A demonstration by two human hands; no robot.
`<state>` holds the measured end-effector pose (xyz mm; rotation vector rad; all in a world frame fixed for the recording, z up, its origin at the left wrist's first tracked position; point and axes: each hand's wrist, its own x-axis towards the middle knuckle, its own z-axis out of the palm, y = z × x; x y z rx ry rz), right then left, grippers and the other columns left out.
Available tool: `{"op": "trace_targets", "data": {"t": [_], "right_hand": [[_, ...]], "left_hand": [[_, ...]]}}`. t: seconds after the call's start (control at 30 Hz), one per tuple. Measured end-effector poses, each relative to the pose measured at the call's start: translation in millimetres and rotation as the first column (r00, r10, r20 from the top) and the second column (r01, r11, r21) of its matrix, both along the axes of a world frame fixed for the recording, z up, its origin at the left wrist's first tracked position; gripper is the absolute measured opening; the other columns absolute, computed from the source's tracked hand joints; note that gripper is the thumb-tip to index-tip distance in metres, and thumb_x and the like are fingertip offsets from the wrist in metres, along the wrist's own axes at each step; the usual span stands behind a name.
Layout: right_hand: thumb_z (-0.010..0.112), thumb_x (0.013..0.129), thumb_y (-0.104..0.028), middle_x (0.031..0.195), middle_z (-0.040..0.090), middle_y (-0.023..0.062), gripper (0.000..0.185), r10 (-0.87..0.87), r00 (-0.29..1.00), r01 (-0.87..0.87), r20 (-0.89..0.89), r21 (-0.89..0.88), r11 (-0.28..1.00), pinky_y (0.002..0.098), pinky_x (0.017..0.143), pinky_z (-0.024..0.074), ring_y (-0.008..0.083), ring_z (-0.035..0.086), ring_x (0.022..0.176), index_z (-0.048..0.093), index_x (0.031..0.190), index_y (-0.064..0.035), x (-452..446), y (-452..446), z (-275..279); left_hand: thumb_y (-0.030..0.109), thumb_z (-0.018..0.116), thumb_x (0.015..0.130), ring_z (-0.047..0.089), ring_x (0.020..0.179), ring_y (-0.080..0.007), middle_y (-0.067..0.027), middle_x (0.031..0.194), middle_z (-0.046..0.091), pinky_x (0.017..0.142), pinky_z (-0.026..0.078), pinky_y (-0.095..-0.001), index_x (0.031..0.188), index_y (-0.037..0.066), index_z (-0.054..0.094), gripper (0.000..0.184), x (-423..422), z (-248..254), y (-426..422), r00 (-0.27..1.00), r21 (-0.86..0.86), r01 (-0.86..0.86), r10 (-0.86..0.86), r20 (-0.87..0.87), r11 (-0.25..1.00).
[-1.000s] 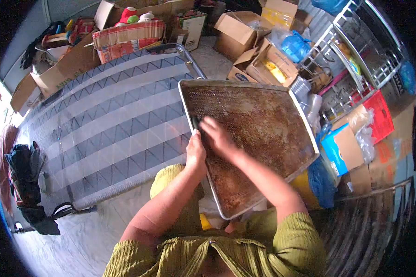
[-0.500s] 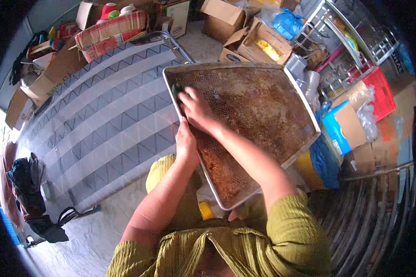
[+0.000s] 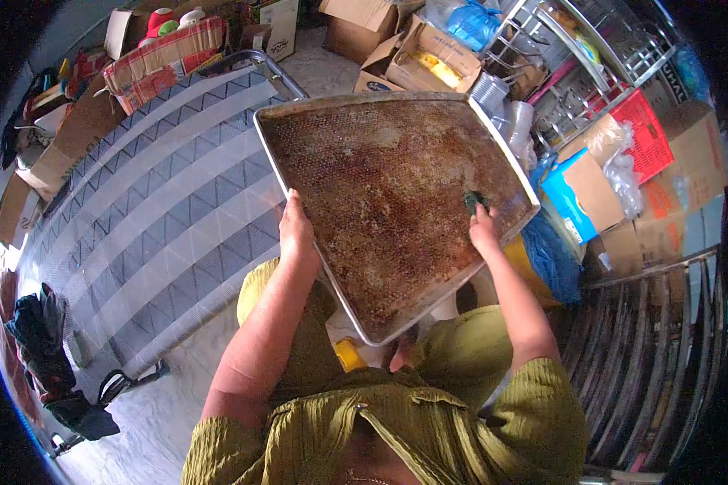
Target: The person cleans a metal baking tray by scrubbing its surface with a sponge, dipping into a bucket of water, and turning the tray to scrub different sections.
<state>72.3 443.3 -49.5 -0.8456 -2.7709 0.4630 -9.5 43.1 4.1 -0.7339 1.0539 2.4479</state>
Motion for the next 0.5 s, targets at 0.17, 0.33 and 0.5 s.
{"op": "trace_targets", "data": {"t": [0.17,0.33,0.5], "right_hand": [[0.054,0.082,-0.014,0.134,0.019,0.0281,0.047,0.467,0.879,-0.462,0.097,-0.075,0.884,0.0455,0.102,0.0264,0.0427,0.028,0.123,0.038,0.124,-0.0013,33.8,-169.4,73.1],[0.057,0.078,-0.007,0.139,0.023,0.0198,0.048,0.933,0.351,-0.929,-0.077,-0.158,0.336,0.0433,0.105,0.0251,0.0366,0.024,0.128,0.044,0.124,-0.0103,46.5,-248.9,82.7],[0.048,0.083,-0.007,0.121,0.046,0.0158,0.029,0.938,0.320,-0.911,-0.132,0.230,0.343,0.0389,0.097,0.0362,0.0305,0.045,0.113,0.053,0.112,-0.0108,-60.3,-220.3,56.4]], "left_hand": [[0.047,0.045,0.088,0.052,0.102,-0.0234,-0.0105,0.118,0.051,0.088,0.041,-0.0380,0.125,0.002,0.043,0.058,-2.1,3.7,-1.8,0.999,-0.143,-0.017,0.010,-0.049,0.990],[0.043,0.043,0.089,0.054,0.096,-0.0224,-0.0102,0.112,0.054,0.085,0.043,-0.0374,0.122,0.002,0.045,0.052,-3.8,-9.7,-1.4,0.997,0.061,-0.009,0.014,-0.082,0.998],[0.042,0.042,0.090,0.055,0.096,-0.0217,-0.0104,0.111,0.054,0.084,0.044,-0.0357,0.119,0.003,0.046,0.048,2.9,1.4,-0.4,0.996,0.107,-0.016,0.025,-0.086,0.994]]}}
